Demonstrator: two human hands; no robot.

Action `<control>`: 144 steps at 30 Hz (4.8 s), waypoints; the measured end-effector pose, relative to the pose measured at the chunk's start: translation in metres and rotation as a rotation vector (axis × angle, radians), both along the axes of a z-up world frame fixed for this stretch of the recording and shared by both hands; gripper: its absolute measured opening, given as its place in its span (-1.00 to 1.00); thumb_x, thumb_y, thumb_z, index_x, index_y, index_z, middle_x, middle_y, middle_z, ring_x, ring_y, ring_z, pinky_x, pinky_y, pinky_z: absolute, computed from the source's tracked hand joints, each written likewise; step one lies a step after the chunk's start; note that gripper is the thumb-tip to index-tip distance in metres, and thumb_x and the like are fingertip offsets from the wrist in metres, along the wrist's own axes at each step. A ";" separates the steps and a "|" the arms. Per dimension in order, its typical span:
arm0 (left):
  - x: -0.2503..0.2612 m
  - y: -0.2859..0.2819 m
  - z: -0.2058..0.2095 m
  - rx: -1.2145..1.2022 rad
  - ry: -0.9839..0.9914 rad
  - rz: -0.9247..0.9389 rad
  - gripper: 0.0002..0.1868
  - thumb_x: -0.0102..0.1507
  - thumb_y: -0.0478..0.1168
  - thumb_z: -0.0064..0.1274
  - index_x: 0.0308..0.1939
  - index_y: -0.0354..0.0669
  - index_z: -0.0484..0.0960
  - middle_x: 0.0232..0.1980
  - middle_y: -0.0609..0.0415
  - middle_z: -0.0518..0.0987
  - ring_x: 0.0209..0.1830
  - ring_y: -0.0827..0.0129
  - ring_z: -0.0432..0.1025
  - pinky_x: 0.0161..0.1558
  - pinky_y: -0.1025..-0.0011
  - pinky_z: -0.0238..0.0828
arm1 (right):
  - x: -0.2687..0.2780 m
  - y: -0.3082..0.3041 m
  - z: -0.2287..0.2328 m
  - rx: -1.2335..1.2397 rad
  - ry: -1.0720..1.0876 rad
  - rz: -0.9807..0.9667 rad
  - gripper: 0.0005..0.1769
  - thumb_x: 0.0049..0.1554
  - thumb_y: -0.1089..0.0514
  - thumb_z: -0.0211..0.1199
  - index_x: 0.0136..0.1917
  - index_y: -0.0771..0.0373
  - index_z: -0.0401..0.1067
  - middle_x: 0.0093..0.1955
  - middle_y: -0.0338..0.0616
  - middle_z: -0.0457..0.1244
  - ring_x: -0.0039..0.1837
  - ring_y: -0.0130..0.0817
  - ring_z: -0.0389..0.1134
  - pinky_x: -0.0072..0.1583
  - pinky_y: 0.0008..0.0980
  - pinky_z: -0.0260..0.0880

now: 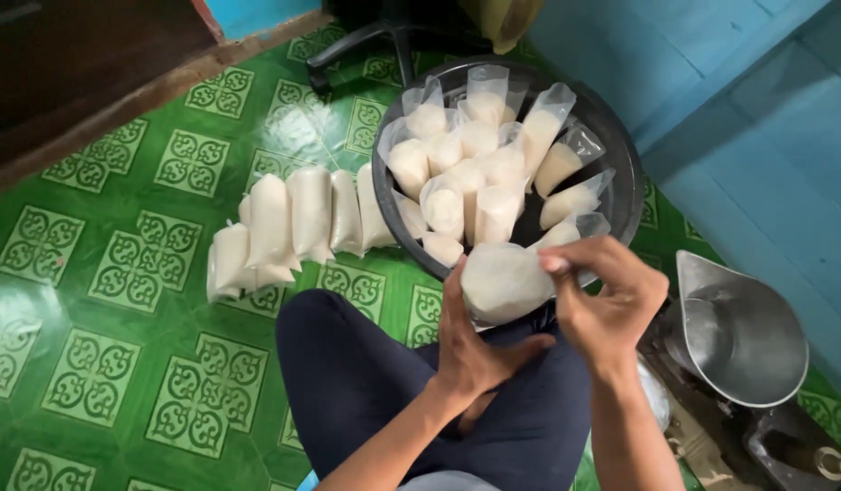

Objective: Tying plastic bags filled with white powder and organizing them in a basin.

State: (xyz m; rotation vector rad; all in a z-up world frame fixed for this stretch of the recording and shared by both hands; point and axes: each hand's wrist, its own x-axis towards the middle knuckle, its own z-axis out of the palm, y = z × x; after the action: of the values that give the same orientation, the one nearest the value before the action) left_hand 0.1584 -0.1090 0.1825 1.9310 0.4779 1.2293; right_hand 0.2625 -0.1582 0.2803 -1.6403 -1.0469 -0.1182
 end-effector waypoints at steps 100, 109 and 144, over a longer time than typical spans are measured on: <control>-0.012 0.018 -0.013 -0.066 -0.299 0.100 0.07 -0.02 0.60 -0.05 0.00 -0.43 0.54 -0.38 -0.13 0.59 -0.40 0.03 0.59 -0.40 0.32 0.56 | -0.054 -0.004 -0.153 0.154 0.171 -0.058 -0.05 0.11 -0.60 -0.22 -0.18 0.44 0.30 -0.25 -0.10 0.26 -0.25 -0.44 0.16 -0.22 -0.40 0.26; -0.007 0.019 -0.026 -0.063 -0.352 0.117 -0.01 -0.01 0.53 0.07 -0.07 -0.43 0.60 -0.45 -0.09 0.58 -0.46 0.10 0.59 -0.44 0.39 0.54 | -0.051 -0.008 -0.163 0.191 0.241 -0.068 -0.08 0.15 -0.57 -0.20 -0.23 0.42 0.29 -0.31 -0.16 0.23 -0.26 -0.49 0.13 -0.21 -0.45 0.23; -0.014 0.033 0.003 -0.178 -0.322 -0.090 -0.20 -0.24 0.29 0.43 -0.13 -0.20 0.71 -0.32 0.01 0.68 -0.30 0.22 0.62 -0.22 0.35 0.54 | -0.062 0.002 -0.101 0.187 0.315 0.330 0.24 0.09 -0.77 -0.42 0.34 0.46 0.16 0.31 0.18 0.19 0.27 -0.06 0.27 0.31 -0.18 0.28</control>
State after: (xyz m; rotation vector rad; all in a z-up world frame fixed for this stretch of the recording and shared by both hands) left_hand 0.1440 -0.0758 0.1855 1.5526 0.3159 1.3595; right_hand 0.2005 -0.1563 0.1789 -1.2507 -1.0135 0.2476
